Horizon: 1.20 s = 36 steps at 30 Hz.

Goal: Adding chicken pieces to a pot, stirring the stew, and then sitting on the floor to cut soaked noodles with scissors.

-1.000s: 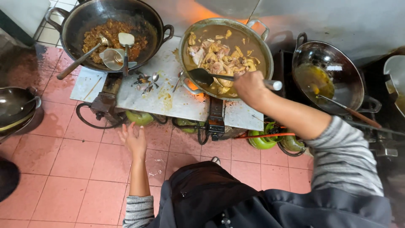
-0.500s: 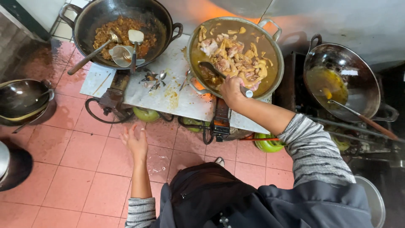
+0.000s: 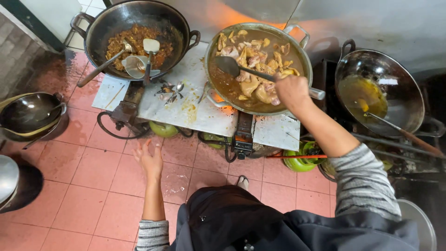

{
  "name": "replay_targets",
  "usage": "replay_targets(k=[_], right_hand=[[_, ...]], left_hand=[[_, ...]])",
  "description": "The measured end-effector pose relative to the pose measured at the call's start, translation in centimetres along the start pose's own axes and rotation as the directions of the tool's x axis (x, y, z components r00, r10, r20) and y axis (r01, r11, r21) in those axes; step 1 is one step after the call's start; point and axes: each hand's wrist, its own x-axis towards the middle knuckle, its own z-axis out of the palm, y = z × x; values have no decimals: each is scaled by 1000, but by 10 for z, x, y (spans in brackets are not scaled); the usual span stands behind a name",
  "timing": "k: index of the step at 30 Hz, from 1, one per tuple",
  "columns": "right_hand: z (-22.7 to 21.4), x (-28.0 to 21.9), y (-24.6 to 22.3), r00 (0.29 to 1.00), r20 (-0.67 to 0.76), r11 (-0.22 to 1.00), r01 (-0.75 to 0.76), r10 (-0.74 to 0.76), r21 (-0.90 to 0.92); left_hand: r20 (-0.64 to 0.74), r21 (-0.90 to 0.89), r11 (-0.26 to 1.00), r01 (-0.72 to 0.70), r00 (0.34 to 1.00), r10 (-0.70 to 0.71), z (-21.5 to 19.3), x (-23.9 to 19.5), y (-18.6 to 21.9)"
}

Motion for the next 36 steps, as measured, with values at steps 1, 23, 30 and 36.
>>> replay_targets(k=[1,23,30,36], right_hand=[[-1,-2,9,1000,-4,1000,3,-3,3],[164,91,43,945,-327,998,39,-24,39],[207,75,59,991,-41,962,135,-129,236],[174,40,89,994,-33,908,105,-100,406]], left_hand=[[-5,2,1000,0,1000,0,2,0,1],[-110,78,993,88,991,-79,67,-52,69],[-68,63,998,26,997,-22,106,-61,114],[-20,180,978,-109,993,115,147,-81,174]])
